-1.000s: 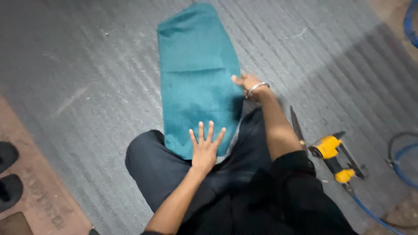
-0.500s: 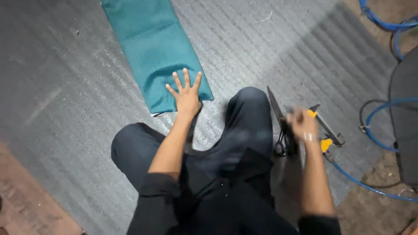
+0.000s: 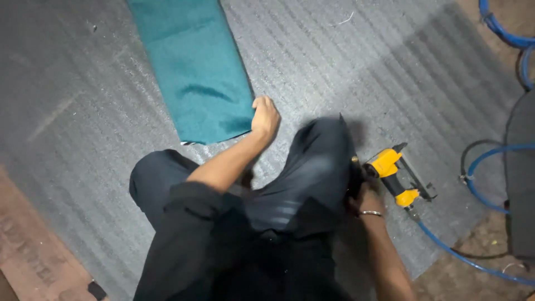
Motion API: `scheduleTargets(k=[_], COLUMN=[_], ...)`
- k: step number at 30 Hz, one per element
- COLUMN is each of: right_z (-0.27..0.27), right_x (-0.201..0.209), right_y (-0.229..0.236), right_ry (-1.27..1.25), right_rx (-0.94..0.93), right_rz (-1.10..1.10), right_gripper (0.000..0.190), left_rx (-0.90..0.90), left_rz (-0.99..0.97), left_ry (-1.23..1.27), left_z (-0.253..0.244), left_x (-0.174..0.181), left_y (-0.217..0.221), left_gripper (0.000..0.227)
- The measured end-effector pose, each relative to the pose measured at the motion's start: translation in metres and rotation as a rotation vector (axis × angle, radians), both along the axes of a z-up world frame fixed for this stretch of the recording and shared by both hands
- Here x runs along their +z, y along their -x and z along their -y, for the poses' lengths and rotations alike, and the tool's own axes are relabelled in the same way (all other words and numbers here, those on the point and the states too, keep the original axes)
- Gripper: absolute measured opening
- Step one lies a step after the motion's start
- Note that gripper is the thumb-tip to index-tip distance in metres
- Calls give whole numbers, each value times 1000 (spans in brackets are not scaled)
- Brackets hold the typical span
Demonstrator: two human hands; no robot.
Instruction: The person picks up staples and loads a pneumatic stapler to secure teal fabric onto a wooden frame. They then use shears to cut a new piece of fabric and staple it onto a padded board, trimming the excess material.
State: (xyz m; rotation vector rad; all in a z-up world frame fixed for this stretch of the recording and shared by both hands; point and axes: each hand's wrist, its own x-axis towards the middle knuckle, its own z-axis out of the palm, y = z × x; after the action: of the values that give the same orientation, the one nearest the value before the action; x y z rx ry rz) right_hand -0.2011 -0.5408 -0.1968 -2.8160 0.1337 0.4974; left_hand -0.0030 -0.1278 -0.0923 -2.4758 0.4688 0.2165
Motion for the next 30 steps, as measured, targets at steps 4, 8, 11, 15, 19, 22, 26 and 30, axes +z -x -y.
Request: scheduleTargets(k=[4, 8, 11, 15, 19, 22, 26, 30], right_z=[113, 16, -8, -68, -118, -132, -137, -136], right_x=[-92, 169, 199, 183, 228, 250, 236, 221], right_y=[36, 60, 106, 103, 50, 14, 8, 16], right_ry=[-1250, -1239, -1125, -1222, -1245, -1018, -977, -1111], right_rx=[-453, -847, -524, -679, 67, 81, 85, 23], right_rz=[-543, -760, -551, -827, -661, -822, -938, -1006], right_gripper=[55, 31, 38, 56, 68, 71, 67, 61], left_rx=[249, 249, 292, 427, 653, 823, 805, 561], left_rz=[-266, -272, -293, -647, -1098, -1390, -1483, -1339], left_ry=[77, 531, 569, 400, 160, -22, -122, -220], left_z=[23, 10, 15, 15, 9, 0, 0, -7], left_x=[20, -25, -15, -13, -34, -68, -91, -86], left_y=[-34, -74, -102, -142, -169, -179, -150, -136], left_gripper=[23, 23, 23, 20, 23, 32, 38, 49])
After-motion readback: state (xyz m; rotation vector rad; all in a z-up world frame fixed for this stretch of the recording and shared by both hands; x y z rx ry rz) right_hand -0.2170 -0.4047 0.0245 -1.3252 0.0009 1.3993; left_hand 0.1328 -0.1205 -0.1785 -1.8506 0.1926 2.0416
